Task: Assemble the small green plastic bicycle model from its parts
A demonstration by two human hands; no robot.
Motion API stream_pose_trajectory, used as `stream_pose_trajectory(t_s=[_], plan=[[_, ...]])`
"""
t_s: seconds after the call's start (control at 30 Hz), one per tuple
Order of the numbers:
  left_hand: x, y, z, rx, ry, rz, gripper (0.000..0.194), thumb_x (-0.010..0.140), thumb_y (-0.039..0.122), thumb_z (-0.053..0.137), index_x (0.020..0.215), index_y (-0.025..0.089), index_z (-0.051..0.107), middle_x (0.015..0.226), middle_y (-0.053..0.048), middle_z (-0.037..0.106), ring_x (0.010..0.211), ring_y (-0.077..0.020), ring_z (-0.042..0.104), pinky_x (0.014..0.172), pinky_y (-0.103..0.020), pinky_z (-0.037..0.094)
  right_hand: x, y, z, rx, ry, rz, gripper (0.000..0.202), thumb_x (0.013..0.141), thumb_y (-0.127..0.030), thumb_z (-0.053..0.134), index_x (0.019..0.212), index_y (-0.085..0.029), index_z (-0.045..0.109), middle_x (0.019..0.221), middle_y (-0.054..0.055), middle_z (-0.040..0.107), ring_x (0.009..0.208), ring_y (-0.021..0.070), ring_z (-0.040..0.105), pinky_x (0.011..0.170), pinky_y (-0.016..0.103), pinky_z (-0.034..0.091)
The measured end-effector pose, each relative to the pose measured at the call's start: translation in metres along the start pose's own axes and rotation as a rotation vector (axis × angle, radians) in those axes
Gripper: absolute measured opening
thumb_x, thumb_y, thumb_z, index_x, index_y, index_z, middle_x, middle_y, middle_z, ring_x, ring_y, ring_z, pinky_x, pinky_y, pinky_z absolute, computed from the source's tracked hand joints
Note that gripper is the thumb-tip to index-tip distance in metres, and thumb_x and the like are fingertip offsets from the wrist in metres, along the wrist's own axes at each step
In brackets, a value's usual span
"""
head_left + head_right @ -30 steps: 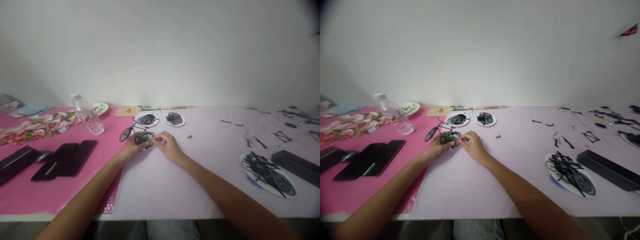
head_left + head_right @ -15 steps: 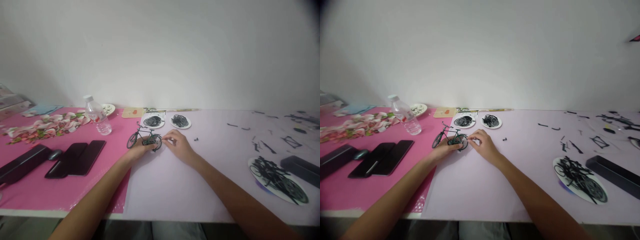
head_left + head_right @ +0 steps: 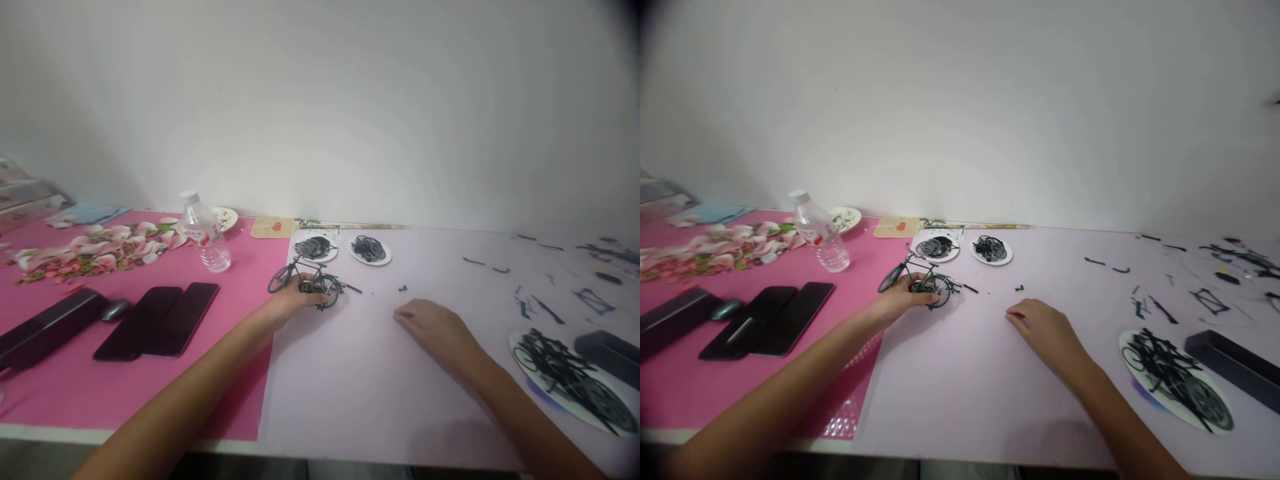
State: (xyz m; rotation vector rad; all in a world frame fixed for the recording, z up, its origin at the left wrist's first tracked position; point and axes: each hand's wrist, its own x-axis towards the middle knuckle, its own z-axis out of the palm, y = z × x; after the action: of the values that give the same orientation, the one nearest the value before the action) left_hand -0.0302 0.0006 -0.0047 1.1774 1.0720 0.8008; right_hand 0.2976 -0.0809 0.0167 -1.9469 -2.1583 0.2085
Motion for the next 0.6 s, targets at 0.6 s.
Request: stream_pose_trajectory(t_s=[0.6], plan=[[0.018, -0.019, 0.01, -0.237, 0.255, 0.175, 0.055, 0.07, 0.022, 0.085, 0.114, 0.021, 0.052, 0.102, -0.005, 0.07, 0.091, -0.0191, 0.069, 0.083, -0.032, 0.053, 0.002, -0.004, 0.022, -0.194, 0.128, -0.08, 0.038, 0.102, -0.041, 0.037, 0.089, -0.027, 0.07, 0.091, 0.005, 0.071, 0.082, 0.0193, 0.068, 0.05, 0.026, 0.043]])
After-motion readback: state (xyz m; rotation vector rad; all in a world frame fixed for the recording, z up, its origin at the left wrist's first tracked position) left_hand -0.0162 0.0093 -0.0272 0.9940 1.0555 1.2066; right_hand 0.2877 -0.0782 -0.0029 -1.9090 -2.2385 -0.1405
